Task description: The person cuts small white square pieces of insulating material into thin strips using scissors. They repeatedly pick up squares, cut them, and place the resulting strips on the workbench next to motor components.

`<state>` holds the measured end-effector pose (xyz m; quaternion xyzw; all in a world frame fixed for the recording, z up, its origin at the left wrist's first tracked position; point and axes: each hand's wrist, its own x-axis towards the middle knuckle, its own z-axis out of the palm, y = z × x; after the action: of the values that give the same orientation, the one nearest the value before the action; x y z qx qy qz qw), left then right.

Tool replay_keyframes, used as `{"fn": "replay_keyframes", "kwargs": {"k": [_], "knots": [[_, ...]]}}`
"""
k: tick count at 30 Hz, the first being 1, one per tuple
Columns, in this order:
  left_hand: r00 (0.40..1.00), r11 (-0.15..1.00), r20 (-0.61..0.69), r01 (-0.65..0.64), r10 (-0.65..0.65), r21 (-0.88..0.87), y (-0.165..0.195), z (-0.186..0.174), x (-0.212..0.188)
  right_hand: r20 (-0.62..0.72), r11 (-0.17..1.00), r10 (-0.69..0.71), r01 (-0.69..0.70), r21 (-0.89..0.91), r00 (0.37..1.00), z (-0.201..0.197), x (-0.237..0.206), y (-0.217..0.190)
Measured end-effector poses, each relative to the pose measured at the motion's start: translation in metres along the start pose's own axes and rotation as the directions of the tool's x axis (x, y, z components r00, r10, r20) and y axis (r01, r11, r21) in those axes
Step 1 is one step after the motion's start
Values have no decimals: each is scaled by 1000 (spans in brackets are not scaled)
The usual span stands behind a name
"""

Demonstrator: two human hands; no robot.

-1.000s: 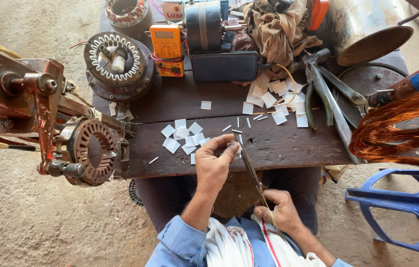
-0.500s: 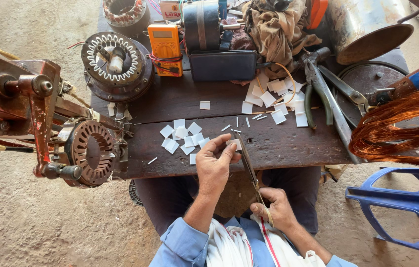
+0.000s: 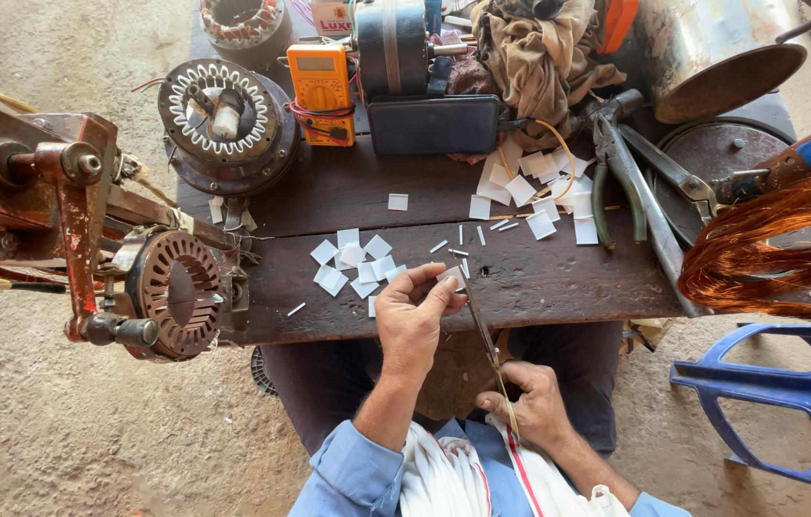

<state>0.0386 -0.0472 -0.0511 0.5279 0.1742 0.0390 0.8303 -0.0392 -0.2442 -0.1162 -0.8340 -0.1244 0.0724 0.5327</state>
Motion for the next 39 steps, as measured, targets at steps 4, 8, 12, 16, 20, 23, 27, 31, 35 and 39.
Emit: {"fn": "replay_keyframes", "kwargs": {"k": [4, 8, 12, 16, 20, 23, 27, 31, 35, 39], "knots": [[1000, 1000, 8, -8, 8, 4, -1, 0, -1, -3, 1000, -6, 6, 30, 1000, -1, -1, -1], [1000, 1000, 13, -11, 11, 21, 1, 0, -1, -8, 1000, 5, -5, 9, 1000, -1, -1, 0], [1000, 1000, 18, -13, 13, 3, 3, 1, -1, -18, 1000, -15, 15, 21, 1000, 0, -1, 1], [1000, 1000, 20, -17, 16, 24, 3, 0, -2, 0, 999, 40, -40, 4, 999, 1, 0, 0], [999, 1000, 21, -25, 25, 11, 3, 0, -1, 3, 999, 2, -2, 54, 1000, 0, 0, -1], [999, 1000, 22, -29, 29, 5, 2, 0, 0, 22, 995, 53, -55, 83, 998, -1, -1, -1], [1000, 1000, 26, -18, 18, 22, 4, -1, -2, 23, 988, 75, -77, 133, 997, -1, -3, 2], [927, 719, 94, -343, 364, 604, 16, -15, 0, -16, 981, -8, 11, 191, 1000, -5, -7, 7], [823, 222, 228, -388, 521, 894, 35, -38, 9, -44, 971, -3, 13, 239, 999, -17, -15, 10], [780, 42, 267, -351, 566, 936, 40, -36, 16, -103, 946, 79, -42, 320, 992, -26, -22, 14]]}}
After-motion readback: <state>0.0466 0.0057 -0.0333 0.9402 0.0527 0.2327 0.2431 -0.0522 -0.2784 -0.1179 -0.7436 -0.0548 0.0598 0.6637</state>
